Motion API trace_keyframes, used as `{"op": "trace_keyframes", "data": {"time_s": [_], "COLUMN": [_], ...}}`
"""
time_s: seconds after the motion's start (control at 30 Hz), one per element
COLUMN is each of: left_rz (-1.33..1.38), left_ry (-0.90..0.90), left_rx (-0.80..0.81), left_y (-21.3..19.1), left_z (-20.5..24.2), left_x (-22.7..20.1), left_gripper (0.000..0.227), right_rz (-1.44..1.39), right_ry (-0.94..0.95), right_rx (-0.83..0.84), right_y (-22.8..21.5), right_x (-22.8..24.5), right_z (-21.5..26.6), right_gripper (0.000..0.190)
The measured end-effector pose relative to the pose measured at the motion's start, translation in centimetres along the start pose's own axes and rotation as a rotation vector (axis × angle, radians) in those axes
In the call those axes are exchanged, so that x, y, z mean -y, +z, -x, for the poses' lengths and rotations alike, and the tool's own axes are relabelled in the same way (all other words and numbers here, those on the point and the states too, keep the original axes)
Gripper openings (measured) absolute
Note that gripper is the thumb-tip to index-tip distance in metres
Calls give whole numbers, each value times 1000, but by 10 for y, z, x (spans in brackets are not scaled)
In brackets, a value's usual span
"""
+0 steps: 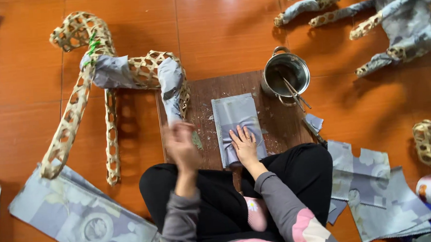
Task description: Applying glued paper strips to a bamboo giraffe frame to create a sculpture
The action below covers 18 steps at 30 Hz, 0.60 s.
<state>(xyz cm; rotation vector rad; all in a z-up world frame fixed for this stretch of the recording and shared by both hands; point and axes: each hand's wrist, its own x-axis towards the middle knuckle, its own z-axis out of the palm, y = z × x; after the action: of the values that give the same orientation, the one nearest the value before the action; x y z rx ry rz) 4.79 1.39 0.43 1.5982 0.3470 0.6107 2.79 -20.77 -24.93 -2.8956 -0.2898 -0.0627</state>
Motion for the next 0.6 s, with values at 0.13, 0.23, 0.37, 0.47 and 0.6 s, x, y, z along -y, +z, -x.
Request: {"op": "trace_keyframes", "data": {"time_s": [0.13, 0.23, 0.37, 0.47, 0.6], "left_rz": [-184, -394, -264, -108, -285], "left_ry": [-26, 7, -416, -563, -407], "left_rx": [468, 563, 750, 708, 512], "left_y": [33, 32, 48, 65, 80], "left_z": [96, 103, 95, 100, 103], "left_x": [93, 135, 133, 135, 205], "left_gripper": [16, 59, 80, 76, 31], "right_rz": [-152, -545, -481, -278, -38], "right_ry": [-78, 52, 11, -14, 69], "right_rx": [-339, -376, -432, -495, -302], "right_y": [20, -16, -45, -63, -96], "right_x": [-15, -10, 1, 13, -8], "right_z": [-2, -4, -2, -8, -28], "right_gripper": [27, 19, 21, 24, 46]}}
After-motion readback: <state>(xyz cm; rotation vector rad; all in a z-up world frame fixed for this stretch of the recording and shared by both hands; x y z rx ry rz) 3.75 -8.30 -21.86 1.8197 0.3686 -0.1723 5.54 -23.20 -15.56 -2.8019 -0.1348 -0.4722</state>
